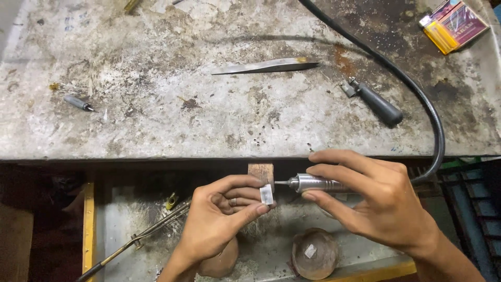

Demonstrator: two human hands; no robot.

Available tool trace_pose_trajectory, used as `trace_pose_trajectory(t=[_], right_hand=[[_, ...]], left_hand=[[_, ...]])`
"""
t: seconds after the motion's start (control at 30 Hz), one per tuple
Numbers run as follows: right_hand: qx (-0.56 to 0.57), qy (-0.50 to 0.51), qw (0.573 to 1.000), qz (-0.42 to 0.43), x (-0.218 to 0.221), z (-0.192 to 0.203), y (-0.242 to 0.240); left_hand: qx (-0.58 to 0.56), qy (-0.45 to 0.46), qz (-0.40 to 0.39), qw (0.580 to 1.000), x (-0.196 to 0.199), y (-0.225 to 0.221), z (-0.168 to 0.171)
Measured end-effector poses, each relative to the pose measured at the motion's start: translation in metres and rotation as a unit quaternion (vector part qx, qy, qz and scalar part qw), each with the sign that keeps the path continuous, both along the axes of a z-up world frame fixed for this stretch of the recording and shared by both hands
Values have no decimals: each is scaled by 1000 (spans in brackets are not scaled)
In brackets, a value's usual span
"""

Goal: Polishing a small metal jewelry component using a handheld rotary tool at a workshop bench.

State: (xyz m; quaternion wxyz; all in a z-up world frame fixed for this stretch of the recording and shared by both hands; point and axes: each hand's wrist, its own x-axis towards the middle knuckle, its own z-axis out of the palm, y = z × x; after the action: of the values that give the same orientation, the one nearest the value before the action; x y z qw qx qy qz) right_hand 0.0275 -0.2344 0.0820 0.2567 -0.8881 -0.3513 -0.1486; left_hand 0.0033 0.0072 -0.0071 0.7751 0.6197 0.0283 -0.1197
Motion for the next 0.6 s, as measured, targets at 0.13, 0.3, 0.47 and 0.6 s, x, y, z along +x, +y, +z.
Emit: trace_pose_trajectory(t=[0.13, 0.3, 0.47, 0.6], right_hand=[[-14, -19, 1000, 4, -4, -4, -2], [-10, -13, 1000, -11, -9, -5, -3], [10, -10, 1000, -18, -12, -7, -4], [18, -4, 1000, -12, -13, -7, -4]], left_hand=[[-6, -24, -7, 1000, -2, 3, 4], [-39, -17, -19, 999, -3, 4, 7], [-142, 6, -59, 988, -2, 3, 6], [-102, 42, -12, 994, -3, -2, 13]])
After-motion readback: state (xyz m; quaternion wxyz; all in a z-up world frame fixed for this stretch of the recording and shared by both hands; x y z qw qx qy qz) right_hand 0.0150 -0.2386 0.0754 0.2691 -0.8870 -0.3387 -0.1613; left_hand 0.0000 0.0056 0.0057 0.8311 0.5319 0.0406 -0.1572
